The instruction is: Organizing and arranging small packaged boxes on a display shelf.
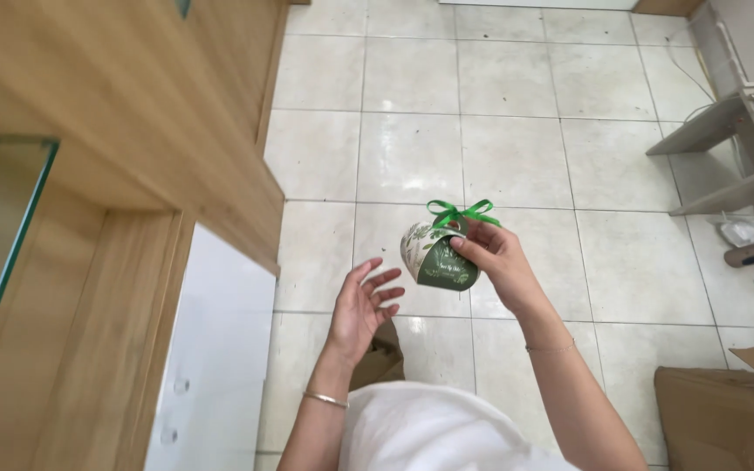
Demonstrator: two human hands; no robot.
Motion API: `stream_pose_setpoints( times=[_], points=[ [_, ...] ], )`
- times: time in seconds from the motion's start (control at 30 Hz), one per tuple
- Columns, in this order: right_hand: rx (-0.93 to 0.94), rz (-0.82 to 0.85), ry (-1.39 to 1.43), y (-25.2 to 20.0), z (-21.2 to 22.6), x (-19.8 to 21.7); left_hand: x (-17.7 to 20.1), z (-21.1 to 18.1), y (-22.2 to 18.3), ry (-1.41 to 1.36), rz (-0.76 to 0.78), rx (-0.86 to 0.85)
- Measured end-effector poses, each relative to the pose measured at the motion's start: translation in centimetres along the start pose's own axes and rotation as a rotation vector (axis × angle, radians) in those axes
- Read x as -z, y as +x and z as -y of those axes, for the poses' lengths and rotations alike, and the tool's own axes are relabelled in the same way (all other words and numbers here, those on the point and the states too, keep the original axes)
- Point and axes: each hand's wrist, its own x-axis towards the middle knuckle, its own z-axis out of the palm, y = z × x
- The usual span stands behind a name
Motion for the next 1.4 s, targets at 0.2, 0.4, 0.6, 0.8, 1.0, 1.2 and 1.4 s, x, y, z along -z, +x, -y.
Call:
stream_pose_setpoints(
  times=[0.2, 0.4, 0.6, 0.8, 1.0, 1.2, 1.4],
  points=[
    [0.072, -0.07, -0.008, 13.6, 5.4, -1.0, -2.0, -13.3, 12.1, 0.235, 0.168, -0.152],
    [0.128, -0.063, 0.039, 26.1, 7.2, -1.3, -4.3, -20.1, 23.0, 0.423, 0.25, -0.172],
    [0.082, -0.066, 0.026, 39.6, 8.9, 0.5, -7.2, -24.6, 35.6, 0.435, 0.303, -0.187],
    [0.071, -0.045, 0.044, 56.0, 12.0, 5.2, -12.3, -29.3, 51.8, 0.413, 0.261, -0.263],
    [0.068, -0.027, -0.054, 70.3, 14.9, 9.1, -17.1, -34.2, 64.2, 0.28, 0.19, -0.225],
    [-0.059, -0.041, 0.022, 83.3, 17.3, 9.3, -17.2, -39.2, 76.2, 0.266, 0.11, -0.152],
    [0.123, -0.008, -0.104, 100.4, 18.3, 9.6, -16.8, -47.8, 92.0, 0.32, 0.141, -0.17]
  ],
)
